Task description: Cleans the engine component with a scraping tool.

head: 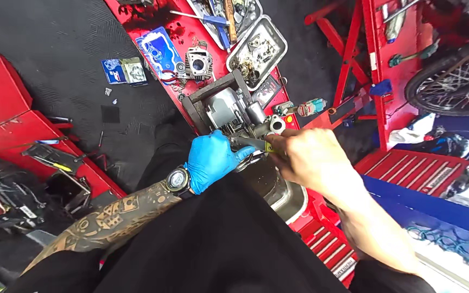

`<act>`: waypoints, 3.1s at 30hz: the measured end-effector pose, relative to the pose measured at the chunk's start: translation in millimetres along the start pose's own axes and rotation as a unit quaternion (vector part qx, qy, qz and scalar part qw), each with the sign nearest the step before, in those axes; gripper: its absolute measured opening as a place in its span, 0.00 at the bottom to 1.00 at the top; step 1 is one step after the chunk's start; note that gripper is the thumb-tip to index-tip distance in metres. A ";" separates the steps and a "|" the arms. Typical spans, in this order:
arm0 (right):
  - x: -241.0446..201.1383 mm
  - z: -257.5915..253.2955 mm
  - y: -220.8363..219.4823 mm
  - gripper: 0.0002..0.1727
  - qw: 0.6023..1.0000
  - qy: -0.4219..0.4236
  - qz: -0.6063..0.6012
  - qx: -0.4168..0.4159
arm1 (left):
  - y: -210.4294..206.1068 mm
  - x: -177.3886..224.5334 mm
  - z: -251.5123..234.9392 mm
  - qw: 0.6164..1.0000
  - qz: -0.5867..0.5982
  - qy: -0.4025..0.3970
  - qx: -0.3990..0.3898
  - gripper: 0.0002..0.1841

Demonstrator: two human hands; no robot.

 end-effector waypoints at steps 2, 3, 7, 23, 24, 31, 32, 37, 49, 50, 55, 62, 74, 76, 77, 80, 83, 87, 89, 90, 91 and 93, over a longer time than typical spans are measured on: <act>-8.6 3.8 -0.2 0.13 1.000 -0.013 0.011 -0.008 | -1.2 -2.5 -0.3 1.000 0.005 0.002 -0.011 0.46; -12.4 5.3 0.9 0.13 1.000 -0.016 0.017 -0.012 | -3.8 -4.2 -0.1 1.000 0.011 -0.003 -0.011 0.46; -3.1 -4.0 11.9 0.11 0.999 0.040 -0.016 0.007 | -8.3 -15.0 0.7 0.998 0.041 -0.023 -0.028 0.44; 33.4 27.3 -44.4 0.22 0.982 0.033 -0.178 0.052 | 2.9 -37.0 11.1 0.984 0.168 -0.063 0.014 0.14; 29.0 32.5 -48.9 0.23 0.982 0.023 -0.178 0.063 | 3.5 -36.7 11.8 0.984 0.167 -0.064 0.018 0.13; 20.6 42.1 -40.0 0.22 0.990 0.025 -0.124 0.063 | 4.5 -37.1 10.7 0.984 0.173 -0.049 -0.013 0.13; 20.0 39.2 -34.9 0.22 0.991 0.039 -0.111 0.058 | 3.0 -37.8 11.3 0.984 0.172 -0.040 -0.028 0.16; 26.3 17.1 -16.3 0.18 0.990 0.109 -0.089 0.026 | -4.6 -36.9 14.7 0.985 0.151 0.016 -0.079 0.32; 24.4 15.9 -26.3 0.23 0.990 0.110 -0.083 0.015 | -20.0 -29.9 11.7 0.989 0.080 0.052 -0.110 0.41; 21.9 17.1 -26.5 0.23 0.992 0.099 -0.082 0.007 | -20.2 -29.8 11.1 0.990 0.083 0.050 -0.107 0.41; 10.3 19.1 -27.0 0.24 0.995 0.064 -0.065 -0.026 | -21.5 -29.9 11.3 0.990 0.099 0.045 -0.093 0.40; 7.4 15.1 -21.8 0.20 0.996 0.064 -0.051 -0.035 | -21.3 -28.6 8.5 0.988 0.101 0.047 -0.108 0.39; -2.2 9.2 -8.1 0.14 0.996 0.083 -0.015 -0.038 | -18.1 -30.3 6.6 0.991 0.099 0.010 -0.089 0.36; -4.9 5.5 -2.6 0.12 0.995 0.086 -0.010 -0.046 | -18.0 -30.9 5.8 0.990 0.101 0.012 -0.098 0.36; -6.2 3.3 -1.3 0.10 0.995 0.086 -0.008 -0.052 | -18.3 -31.6 5.9 0.990 0.101 0.014 -0.101 0.36; -6.1 0.5 -1.1 0.09 0.995 0.075 -0.011 -0.064 | -17.0 -32.2 5.6 0.989 0.104 0.009 -0.107 0.36; -4.3 4.9 -8.4 0.13 0.996 0.061 -0.029 -0.049 | -15.9 -32.9 4.6 0.988 0.102 0.008 -0.113 0.35; -5.8 15.3 -21.3 0.17 0.997 0.017 -0.072 -0.028 | -16.9 -33.9 3.9 0.988 0.102 -0.003 -0.116 0.32; -11.1 20.0 -25.6 0.19 0.996 -0.012 -0.080 -0.022 | -17.4 -35.1 3.6 0.988 0.102 -0.005 -0.117 0.31; -14.5 21.4 -26.5 0.19 0.996 -0.024 -0.080 -0.019 | -17.3 -35.6 3.3 0.988 0.101 -0.006 -0.118 0.31; -17.5 22.7 -27.1 0.19 0.996 -0.033 -0.077 -0.016 | -17.7 -35.8 3.7 0.988 0.101 -0.008 -0.120 0.31; -18.8 23.7 -27.3 0.18 0.996 -0.038 -0.075 -0.014 | -18.8 -36.0 3.3 0.987 0.098 -0.010 -0.123 0.32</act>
Point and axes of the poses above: each hand's wrist, its own z-axis away from the middle knuckle, its own y-axis out of the back of the hand, x = y × z, the point moved 4 cm from there along -z, towards the middle knuckle, and after that the axes turned 8 degrees about y, right-handed, at the moved point
